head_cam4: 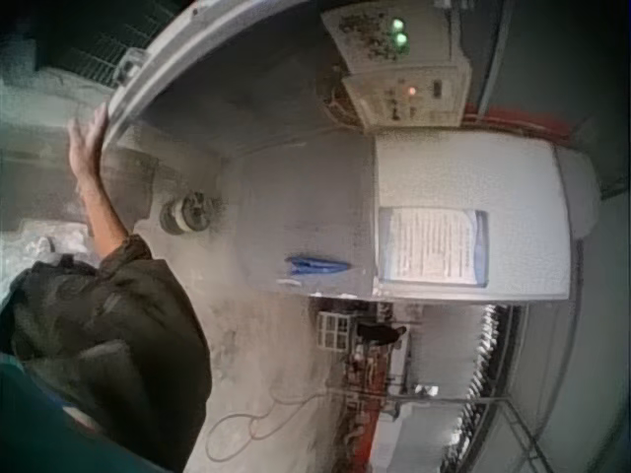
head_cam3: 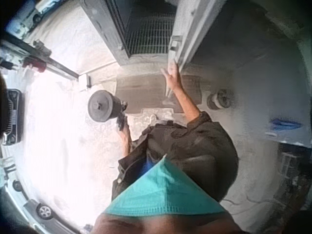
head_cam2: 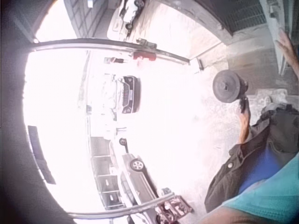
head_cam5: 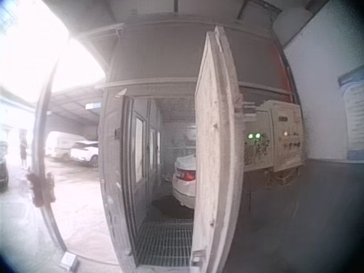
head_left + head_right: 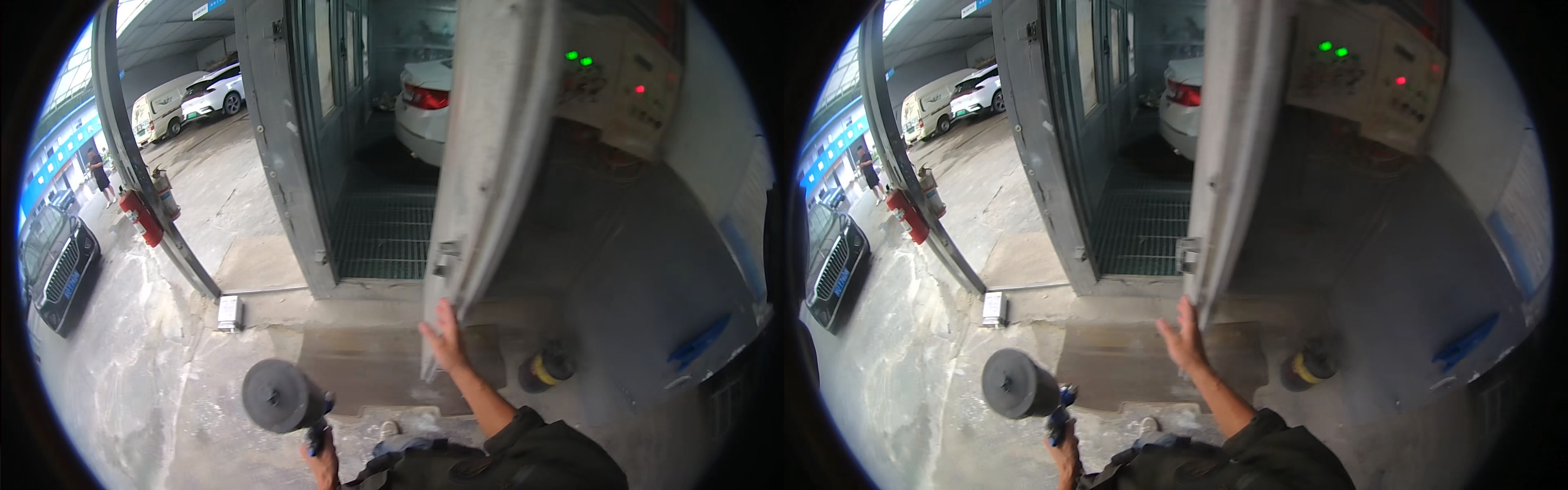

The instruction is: The person mixes white paint in a cup using a stirrer, then walks to a paint booth and sprays the hood of a white car that is masked with tape and plastic. The person wipes the hood with a cloth before applying the paint in even strokes.

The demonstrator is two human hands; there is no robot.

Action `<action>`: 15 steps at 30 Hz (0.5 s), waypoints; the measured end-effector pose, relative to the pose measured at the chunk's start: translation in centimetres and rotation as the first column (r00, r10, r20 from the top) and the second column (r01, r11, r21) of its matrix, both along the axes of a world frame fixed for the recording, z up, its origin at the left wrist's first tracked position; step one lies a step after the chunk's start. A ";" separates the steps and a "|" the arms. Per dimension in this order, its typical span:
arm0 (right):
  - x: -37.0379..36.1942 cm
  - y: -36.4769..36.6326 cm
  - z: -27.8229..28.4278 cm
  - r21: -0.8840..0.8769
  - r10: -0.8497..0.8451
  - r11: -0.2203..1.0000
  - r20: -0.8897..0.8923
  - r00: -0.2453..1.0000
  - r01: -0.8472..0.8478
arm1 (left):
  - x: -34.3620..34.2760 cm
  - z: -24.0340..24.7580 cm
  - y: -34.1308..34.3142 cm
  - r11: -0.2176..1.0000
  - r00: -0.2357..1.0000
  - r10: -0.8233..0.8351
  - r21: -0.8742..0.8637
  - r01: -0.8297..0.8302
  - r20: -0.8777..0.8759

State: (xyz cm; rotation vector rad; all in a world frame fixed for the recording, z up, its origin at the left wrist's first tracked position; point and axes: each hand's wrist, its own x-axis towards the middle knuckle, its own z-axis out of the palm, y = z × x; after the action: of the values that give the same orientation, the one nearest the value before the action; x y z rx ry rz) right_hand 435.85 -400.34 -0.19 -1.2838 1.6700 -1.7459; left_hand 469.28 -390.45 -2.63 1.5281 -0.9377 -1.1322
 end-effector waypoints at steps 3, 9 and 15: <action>0.1 -6.4 0.7 -0.047 -0.171 0.984 -0.009 0.985 0.170 | 1.2 -1.9 -8.9 0.994 0.971 -0.051 -0.085 0.073 0.234; -3.6 -11.5 4.5 -0.098 -0.240 0.952 0.353 0.905 0.291 | -3.7 -5.1 -26.2 0.966 0.961 -0.257 0.060 0.252 0.105; -4.2 -13.1 3.1 -0.306 -0.375 0.838 0.278 0.884 0.452 | -13.9 -3.9 -45.9 0.803 0.797 -0.580 -0.044 0.594 0.168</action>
State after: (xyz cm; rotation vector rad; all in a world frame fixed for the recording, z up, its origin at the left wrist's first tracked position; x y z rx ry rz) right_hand 431.63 -413.40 2.87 -0.8623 1.6407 -2.4515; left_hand 455.36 -436.34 -6.50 1.2794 -1.6247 -1.3891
